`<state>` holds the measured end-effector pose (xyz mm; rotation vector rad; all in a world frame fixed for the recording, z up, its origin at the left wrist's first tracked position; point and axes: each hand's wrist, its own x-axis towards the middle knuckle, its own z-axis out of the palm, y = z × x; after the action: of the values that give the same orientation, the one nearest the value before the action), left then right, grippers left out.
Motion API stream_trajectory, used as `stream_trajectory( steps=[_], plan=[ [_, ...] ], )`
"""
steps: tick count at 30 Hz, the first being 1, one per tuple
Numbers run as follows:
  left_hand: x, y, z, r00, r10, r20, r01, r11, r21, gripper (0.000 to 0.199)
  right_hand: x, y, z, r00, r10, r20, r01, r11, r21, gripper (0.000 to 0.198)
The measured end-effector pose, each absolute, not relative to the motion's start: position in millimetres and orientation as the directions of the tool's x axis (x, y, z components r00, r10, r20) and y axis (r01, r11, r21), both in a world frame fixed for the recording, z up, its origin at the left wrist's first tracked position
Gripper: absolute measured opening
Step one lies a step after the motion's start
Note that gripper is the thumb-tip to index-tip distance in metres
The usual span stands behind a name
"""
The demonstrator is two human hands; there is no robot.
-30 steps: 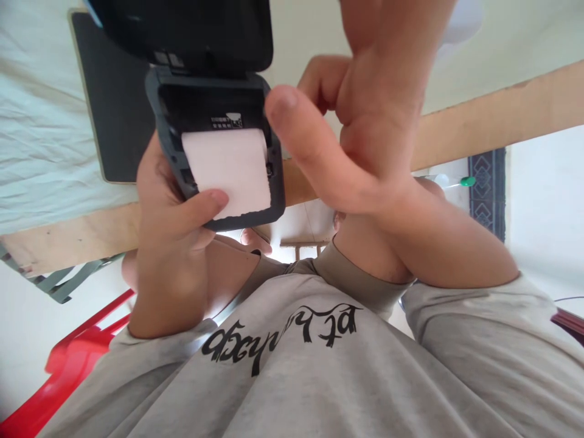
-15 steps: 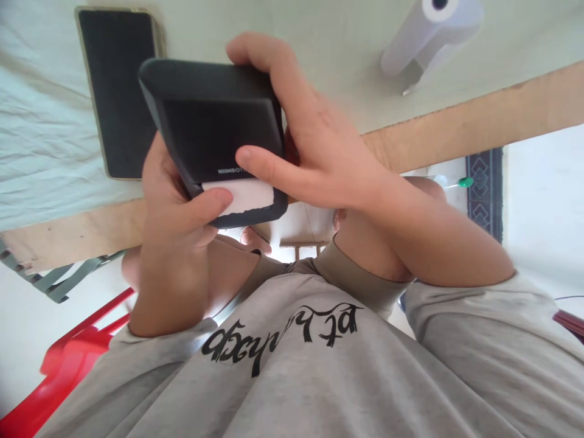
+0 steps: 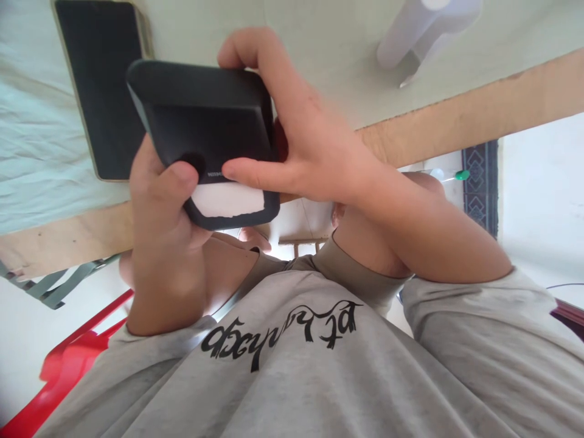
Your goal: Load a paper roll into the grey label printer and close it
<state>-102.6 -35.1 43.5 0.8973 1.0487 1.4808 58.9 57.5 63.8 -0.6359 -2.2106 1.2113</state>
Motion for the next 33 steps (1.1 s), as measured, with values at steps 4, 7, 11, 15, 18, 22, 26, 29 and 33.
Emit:
stream_trajectory(
  steps=[4,7,11,15,18,22,26,29,33],
  plan=[
    [-101.0,-33.7,46.5,-0.185,0.983,-0.005,-0.351,-0.062,0.934,0.036,57.3,59.3,62.6,-0.760,0.610,0.223,0.120,0.469,-0.875,0.069],
    [-102.4,-33.3,45.3,-0.207,0.978,0.025,-0.339,-0.096,0.936,0.035,57.0,60.4,61.8,-0.758,0.609,0.235,0.114,0.479,-0.871,0.071],
    [-105.9,-32.3,40.1,-0.186,0.981,0.050,-0.333,-0.111,0.936,0.041,56.8,61.9,64.2,-0.768,0.613,0.186,0.173,0.478,-0.861,0.071],
    [-103.0,-31.8,41.0,-0.173,0.984,0.044,-0.388,-0.109,0.915,0.039,58.7,62.3,64.0,-0.780,0.598,0.186,0.146,0.462,-0.875,0.071],
    [-95.7,-32.1,49.3,-0.210,0.977,0.035,-0.491,-0.136,0.861,0.029,61.8,60.2,59.9,-0.776,0.581,0.246,0.085,0.483,-0.871,0.070],
    [-87.9,-32.4,61.1,-0.259,0.966,0.020,-0.526,-0.158,0.836,0.032,69.6,56.2,55.2,-0.742,0.583,0.330,0.059,0.547,-0.835,0.059],
    [-86.5,-30.5,62.1,-0.283,0.959,-0.018,-0.534,-0.141,0.834,0.034,80.2,53.8,56.1,-0.718,0.617,0.321,0.148,0.587,-0.796,0.063],
    [-86.4,-28.3,58.1,-0.287,0.958,-0.012,-0.526,-0.147,0.838,0.032,85.6,52.7,57.9,-0.724,0.632,0.277,0.190,0.568,-0.801,0.066],
    [-89.1,-25.2,51.0,-0.284,0.959,0.004,-0.505,-0.153,0.849,0.027,89.0,53.8,57.5,-0.742,0.595,0.309,0.170,0.613,-0.772,0.063]
  ],
)
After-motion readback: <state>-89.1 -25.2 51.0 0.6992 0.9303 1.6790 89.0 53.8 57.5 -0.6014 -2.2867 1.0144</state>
